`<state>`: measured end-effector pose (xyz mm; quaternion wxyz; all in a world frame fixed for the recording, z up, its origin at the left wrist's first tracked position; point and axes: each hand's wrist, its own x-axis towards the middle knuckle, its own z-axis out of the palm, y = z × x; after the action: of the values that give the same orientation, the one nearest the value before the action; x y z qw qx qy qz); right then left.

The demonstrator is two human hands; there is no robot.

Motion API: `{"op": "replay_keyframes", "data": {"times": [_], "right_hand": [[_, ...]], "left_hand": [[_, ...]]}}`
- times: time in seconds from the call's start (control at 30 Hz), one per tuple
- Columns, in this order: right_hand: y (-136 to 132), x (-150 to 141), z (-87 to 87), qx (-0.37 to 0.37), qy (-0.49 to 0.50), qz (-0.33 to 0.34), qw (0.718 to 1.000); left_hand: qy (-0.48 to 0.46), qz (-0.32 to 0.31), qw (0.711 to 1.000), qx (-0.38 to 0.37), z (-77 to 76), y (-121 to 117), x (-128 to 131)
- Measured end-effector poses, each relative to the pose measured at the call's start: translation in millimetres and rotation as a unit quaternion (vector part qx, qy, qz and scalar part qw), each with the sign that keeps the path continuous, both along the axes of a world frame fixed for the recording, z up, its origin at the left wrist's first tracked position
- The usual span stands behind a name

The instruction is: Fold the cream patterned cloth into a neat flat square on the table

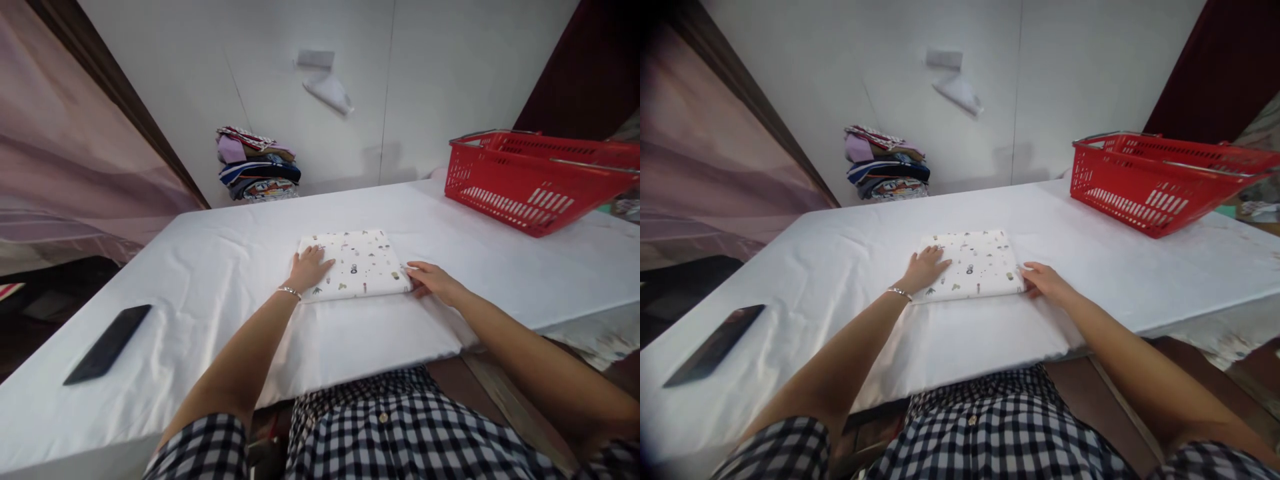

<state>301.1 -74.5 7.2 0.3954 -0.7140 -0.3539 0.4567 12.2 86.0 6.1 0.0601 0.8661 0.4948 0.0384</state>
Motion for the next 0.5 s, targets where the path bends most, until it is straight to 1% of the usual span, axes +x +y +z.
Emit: {"op": "replay_keyframes", "data": {"times": [0.1, 0.23, 0.3, 0.4, 0.5], "right_hand": [[4, -3, 5.9, -0.004, 0.023, 0.02, 1.0], [-3, -4, 8.2, 0.047, 0.08, 0.015, 0.996], [-11, -4, 6.4, 0.053, 0.094, 0.013, 0.994], [-21, -5, 2.3, 0.041, 0.093, 0.038, 0.994], [-25, -4, -2.4, 0.034, 0.064, 0.072, 0.995]], "left_hand": [[0.012, 0.011, 1.0, -0.012, -3.9, 0, -1], [0.022, 0.013, 1.0, -0.008, -4.1, 3, 1], [0.028, 0.009, 1.0, -0.005, -4.8, 3, 1], [0.035, 0.01, 0.999, 0.002, -7.2, 3, 1], [0.035, 0.012, 0.999, 0.004, -8.3, 4, 1]]}}
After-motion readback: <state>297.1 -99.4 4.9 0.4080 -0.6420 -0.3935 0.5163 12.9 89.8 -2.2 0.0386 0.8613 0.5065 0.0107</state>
